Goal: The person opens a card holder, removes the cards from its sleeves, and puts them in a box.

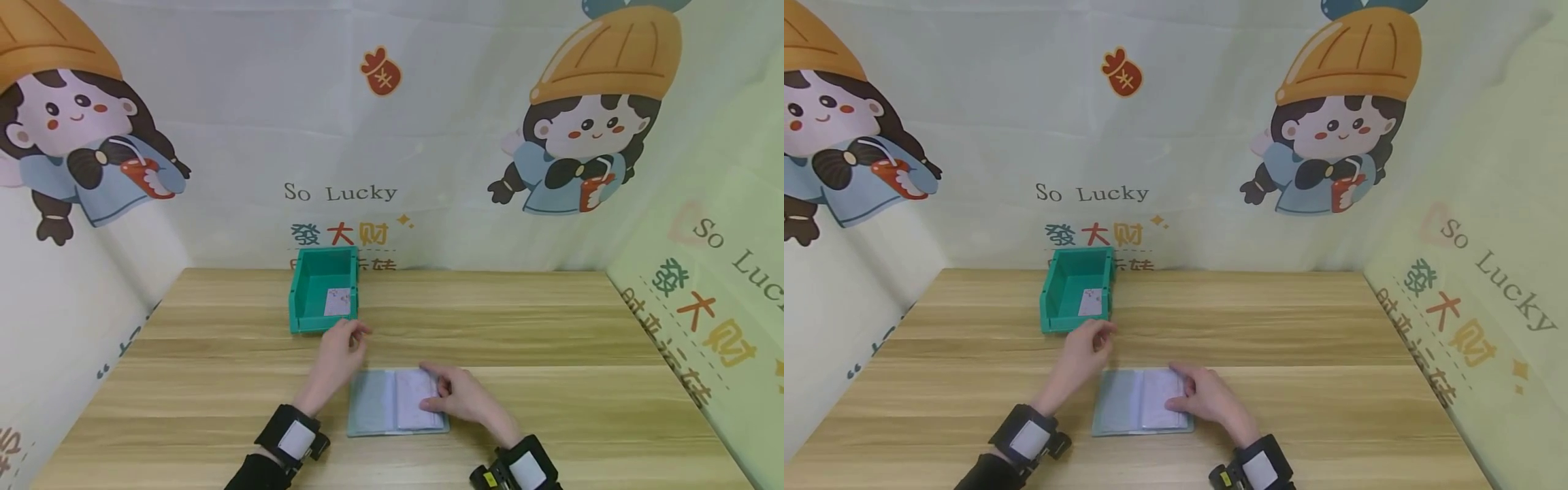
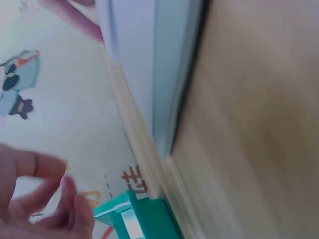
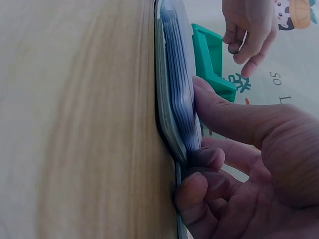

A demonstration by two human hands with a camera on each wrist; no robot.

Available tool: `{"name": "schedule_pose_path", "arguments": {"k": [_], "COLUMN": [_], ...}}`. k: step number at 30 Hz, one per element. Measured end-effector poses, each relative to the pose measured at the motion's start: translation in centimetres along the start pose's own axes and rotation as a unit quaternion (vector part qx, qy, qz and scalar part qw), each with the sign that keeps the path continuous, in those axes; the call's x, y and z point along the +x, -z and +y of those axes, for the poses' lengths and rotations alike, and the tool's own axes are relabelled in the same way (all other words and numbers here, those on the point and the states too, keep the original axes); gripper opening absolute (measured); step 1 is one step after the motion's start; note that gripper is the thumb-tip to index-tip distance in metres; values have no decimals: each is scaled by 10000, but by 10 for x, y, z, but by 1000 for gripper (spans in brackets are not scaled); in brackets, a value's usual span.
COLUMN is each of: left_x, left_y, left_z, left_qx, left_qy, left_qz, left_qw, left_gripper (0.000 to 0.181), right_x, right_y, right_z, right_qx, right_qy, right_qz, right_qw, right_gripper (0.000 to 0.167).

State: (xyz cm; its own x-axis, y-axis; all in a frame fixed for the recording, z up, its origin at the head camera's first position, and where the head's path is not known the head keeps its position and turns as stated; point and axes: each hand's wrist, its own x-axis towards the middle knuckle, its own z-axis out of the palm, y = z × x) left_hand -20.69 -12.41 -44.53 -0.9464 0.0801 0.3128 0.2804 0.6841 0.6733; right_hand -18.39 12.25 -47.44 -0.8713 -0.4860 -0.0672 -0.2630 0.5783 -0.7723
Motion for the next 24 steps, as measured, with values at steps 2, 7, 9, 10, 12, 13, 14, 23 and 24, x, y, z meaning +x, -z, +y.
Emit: {"name": "schedule_pose_path", "arguments": {"k": [2, 7, 9, 10, 12, 13, 14, 23, 24], "left_x": [-10, -31, -36, -37, -40, -40, -41, -42, -42], "left_y": [0, -1, -2, -3, -4, -5, -6, -11, -11], "left_z": [4, 10, 11, 11, 9, 9, 8, 6, 7], "left_qx": [-132, -421, -543, -577, -688, -727, -747, -478, -422], "left_qy": [-4, -7, 60, 97, 240, 314, 378, 172, 142], "left_qz": [-389, -1347, -1744, -1911, -2177, -2269, -2349, -2633, -2668], "left_qw": [9992, 9900, 9832, 9798, 9733, 9707, 9684, 9634, 9627], "left_gripper": [13, 12, 16, 20, 28, 34, 39, 81, 82], "right_x": [0, 0, 0, 1, 1, 1, 1, 3, 3], "right_y": [0, 0, -1, -1, -2, -2, -2, -2, -2], "right_z": [0, 0, 0, 1, 1, 1, 1, -2, -2], "right_qx": [62, 151, 140, 126, 66, 34, 33, 68, 72], "right_qy": [-32, -82, -91, -88, -95, -92, -74, -84, -90], "right_qz": [-7, 41, 78, 108, 166, 193, 236, 444, 463], "right_qw": [10000, 9998, 9998, 9998, 9998, 9998, 9997, 9990, 9989], "right_gripper": [65, 63, 61, 61, 60, 59, 58, 54, 54]}}
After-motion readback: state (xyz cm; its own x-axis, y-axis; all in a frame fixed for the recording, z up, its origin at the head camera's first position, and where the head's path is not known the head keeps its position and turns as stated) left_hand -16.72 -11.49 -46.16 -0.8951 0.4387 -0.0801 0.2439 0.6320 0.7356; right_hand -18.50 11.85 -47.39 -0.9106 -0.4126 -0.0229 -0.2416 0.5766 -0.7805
